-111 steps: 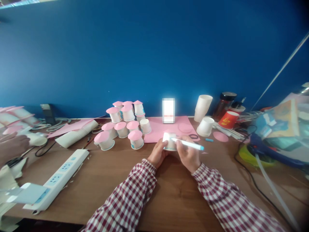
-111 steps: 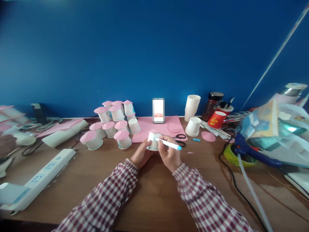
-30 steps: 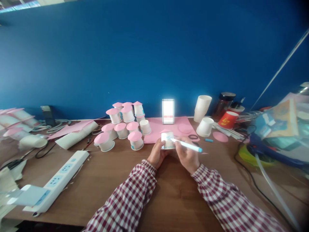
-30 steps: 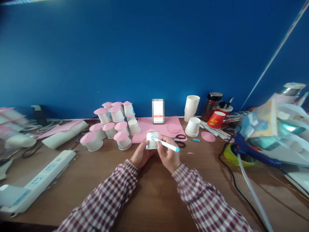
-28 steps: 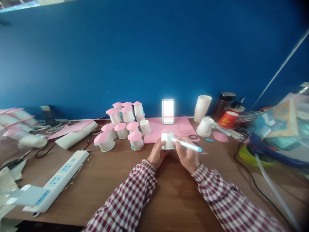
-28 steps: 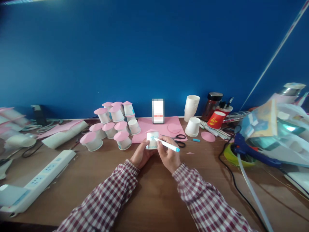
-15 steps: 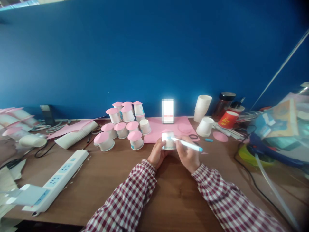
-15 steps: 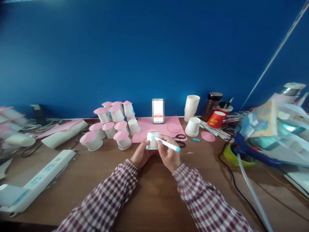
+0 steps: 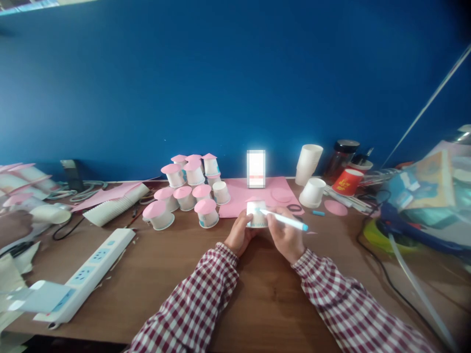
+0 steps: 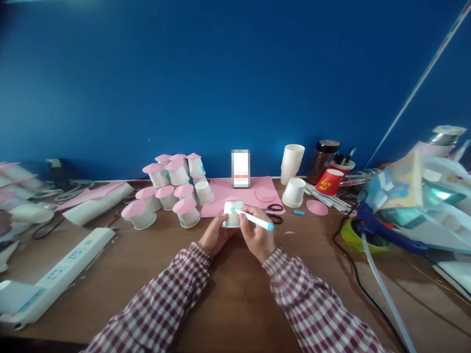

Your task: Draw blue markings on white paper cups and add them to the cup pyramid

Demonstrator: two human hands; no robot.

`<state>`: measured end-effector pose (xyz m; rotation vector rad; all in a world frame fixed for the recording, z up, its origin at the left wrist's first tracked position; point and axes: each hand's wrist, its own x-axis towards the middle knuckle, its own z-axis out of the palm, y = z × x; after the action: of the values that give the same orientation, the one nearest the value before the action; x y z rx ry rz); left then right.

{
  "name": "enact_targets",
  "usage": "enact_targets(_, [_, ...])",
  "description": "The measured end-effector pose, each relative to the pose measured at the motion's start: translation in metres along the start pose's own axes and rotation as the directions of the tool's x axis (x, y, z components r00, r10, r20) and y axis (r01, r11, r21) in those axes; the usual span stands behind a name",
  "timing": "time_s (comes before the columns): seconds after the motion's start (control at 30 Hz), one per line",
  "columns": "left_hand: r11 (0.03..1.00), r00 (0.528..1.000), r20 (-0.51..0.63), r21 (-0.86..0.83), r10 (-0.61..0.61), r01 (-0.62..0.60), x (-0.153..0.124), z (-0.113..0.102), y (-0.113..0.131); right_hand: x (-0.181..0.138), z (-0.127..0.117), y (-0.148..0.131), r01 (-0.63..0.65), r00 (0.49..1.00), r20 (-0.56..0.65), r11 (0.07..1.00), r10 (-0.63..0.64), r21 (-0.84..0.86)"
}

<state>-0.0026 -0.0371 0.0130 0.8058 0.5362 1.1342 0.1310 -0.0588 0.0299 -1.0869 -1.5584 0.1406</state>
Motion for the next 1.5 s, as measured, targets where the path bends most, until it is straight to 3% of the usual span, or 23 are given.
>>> enact_targets(0.17, [0.999, 1.0, 0.004, -0.029, -0.014, 0.014, -0.0003, 0.0, 0.0014, 0.0023, -0.0007, 0.0036, -0.035, 0.997, -0.068, 0.999, 0.037, 0.021])
enact_targets(0.33, [0.994, 0.995, -0.076, -0.1, -0.058, 0.05, 0.0006, -0.0019, 0.0007, 0.0069, -0.001, 0.007, -0.104, 0.984, -0.146, 0.994, 0.106, 0.025])
enact_targets(0.53, [0.995, 0.999, -0.023, -0.092, -0.048, 0.045, -0.0001, 0.0012, 0.0018, 0.0022, 0.0004, 0.0048, -0.071, 0.996, -0.049, 0.996, 0.074, 0.049])
enact_targets(0.83, [0.996, 0.999, -0.022, -0.083, -0.043, 0.041, -0.0011, 0.0043, 0.0032, 0.0041, -0.0008, 0.0048, -0.041, 0.996, -0.081, 0.999, 0.041, 0.001])
enact_targets(1.5, [0.998, 1.0, -0.016, -0.069, -0.013, 0.011, -0.0009, 0.0034, 0.0011, 0.0021, -0.0003, 0.0041, -0.119, 0.992, -0.038, 0.992, 0.12, 0.027])
